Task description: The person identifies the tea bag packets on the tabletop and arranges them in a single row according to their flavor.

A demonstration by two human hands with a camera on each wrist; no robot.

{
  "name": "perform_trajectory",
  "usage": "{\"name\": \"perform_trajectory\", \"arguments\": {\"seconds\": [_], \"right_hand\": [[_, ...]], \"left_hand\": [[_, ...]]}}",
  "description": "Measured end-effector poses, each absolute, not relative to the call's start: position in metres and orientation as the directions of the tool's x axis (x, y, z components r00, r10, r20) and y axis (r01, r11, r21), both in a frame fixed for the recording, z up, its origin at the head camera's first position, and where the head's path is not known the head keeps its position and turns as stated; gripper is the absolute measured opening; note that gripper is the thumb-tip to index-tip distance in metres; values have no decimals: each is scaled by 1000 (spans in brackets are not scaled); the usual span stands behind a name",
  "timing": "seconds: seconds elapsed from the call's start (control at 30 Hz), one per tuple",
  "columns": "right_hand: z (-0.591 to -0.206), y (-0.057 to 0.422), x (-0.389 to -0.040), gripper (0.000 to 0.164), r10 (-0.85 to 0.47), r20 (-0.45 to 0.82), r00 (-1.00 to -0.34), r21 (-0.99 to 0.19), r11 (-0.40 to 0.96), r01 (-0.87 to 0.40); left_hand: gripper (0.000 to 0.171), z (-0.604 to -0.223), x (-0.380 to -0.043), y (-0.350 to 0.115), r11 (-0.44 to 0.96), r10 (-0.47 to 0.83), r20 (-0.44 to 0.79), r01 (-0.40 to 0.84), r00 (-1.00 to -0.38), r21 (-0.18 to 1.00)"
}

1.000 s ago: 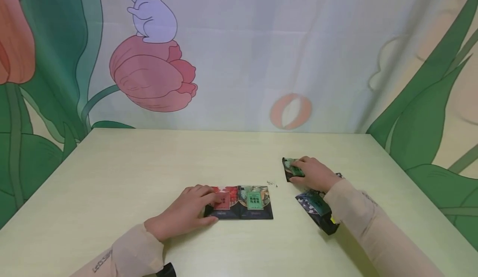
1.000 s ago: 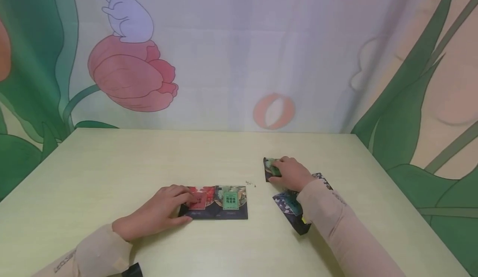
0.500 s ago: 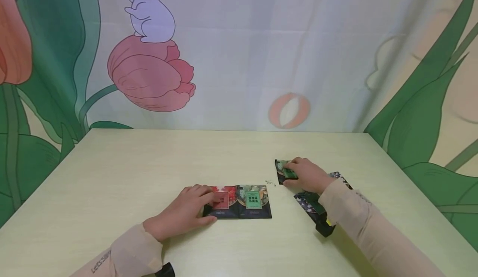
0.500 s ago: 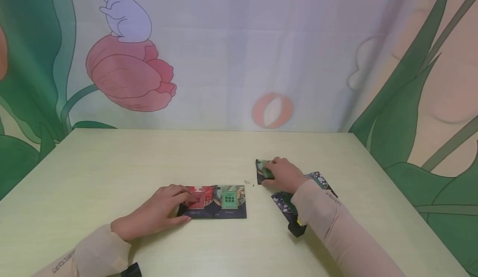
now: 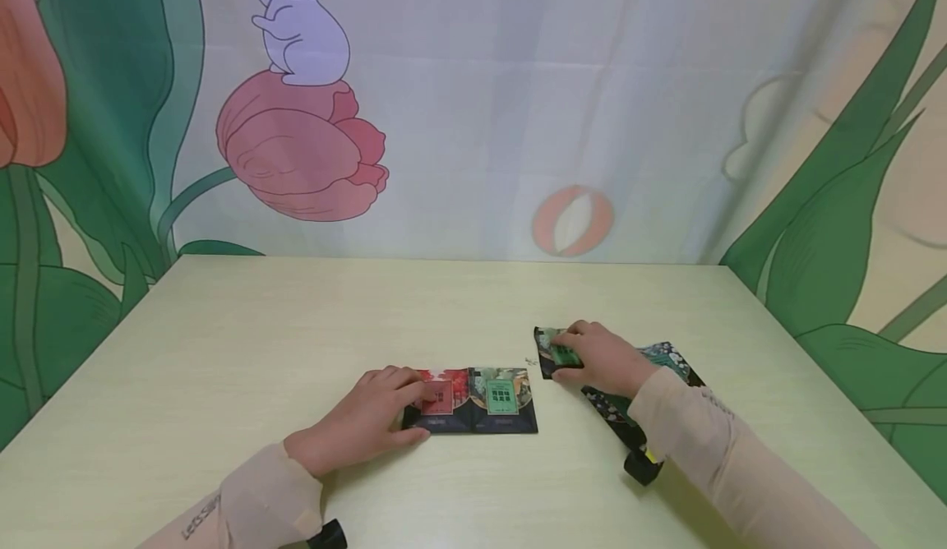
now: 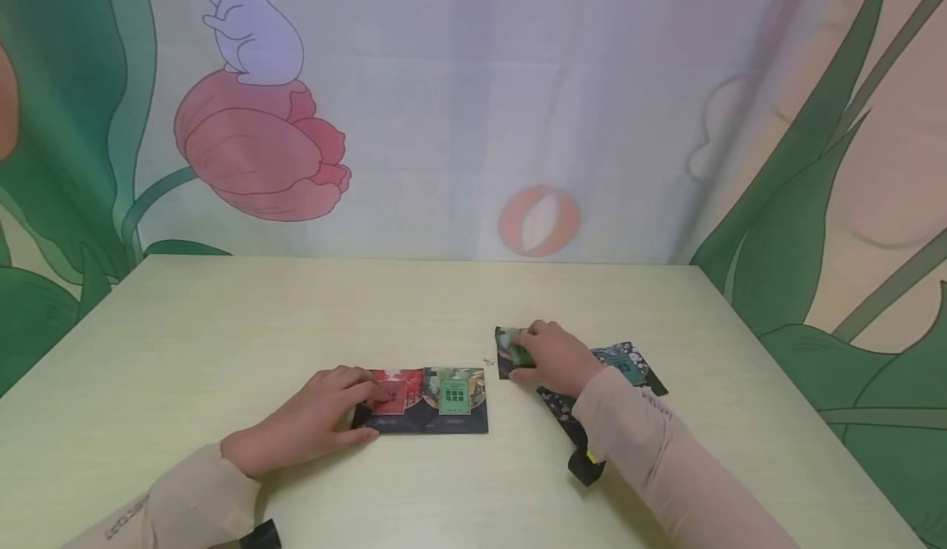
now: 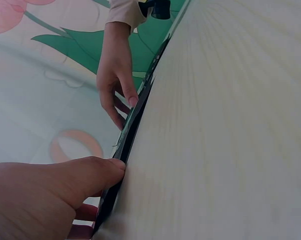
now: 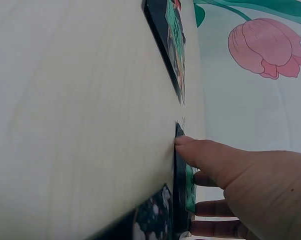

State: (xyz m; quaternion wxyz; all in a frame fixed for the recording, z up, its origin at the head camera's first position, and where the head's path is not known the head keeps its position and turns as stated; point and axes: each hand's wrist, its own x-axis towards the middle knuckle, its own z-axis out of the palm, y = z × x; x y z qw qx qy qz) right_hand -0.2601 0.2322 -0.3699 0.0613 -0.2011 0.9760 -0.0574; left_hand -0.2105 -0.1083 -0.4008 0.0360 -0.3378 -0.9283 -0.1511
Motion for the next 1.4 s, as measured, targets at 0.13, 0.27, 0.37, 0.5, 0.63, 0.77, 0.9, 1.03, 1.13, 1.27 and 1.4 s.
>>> {"name": "perform_trajectory", "arguments": {"seconds": [0.13,0.27,0.37,0.5,0.63,0.77,0.9,1.03,1.13,1.27,1.4], "right_hand": [[-372,230,-256,57,-408,-84,-909,-103,911,-399],[-374,228,-252,57,-414,-81,-907,-88,909,-407],[-373,226,-248,57,-426,-74,-902,-85,904,-420],[-372,225,-242,56,-444,-57,-894,-80,895,-440],[-373,224,-238,56,-449,-49,-892,-66,893,-446],[-374,224,-233,56,-443,-49,-895,-69,896,-440],[-375,225,-229,56,-445,-49,-894,-76,894,-441],[-374,226,-226,56,-451,-49,-891,-80,891,-447],[-373,226,-223,57,-455,-50,-889,-77,890,-450],[-373,226,-219,57,-458,-47,-888,-71,888,-454],[-374,225,-216,58,-460,-40,-887,-65,887,-458]], "left_hand": [[43,-401,-210,-108,728,614,167,636,-771,255],[44,-401,-210,-107,730,614,164,634,-772,254],[45,-400,-210,-107,729,616,164,636,-771,253],[45,-400,-210,-108,726,617,168,639,-768,255],[44,-401,-210,-108,727,617,172,640,-768,250],[44,-401,-210,-108,727,617,173,640,-768,247],[43,-401,-210,-107,727,615,172,638,-770,254],[42,-401,-210,-107,729,613,172,636,-771,254],[41,-401,-210,-107,728,615,175,639,-769,249],[41,-401,-210,-108,726,617,178,642,-766,246],[40,-401,-210,-107,730,611,165,632,-774,260]]}}
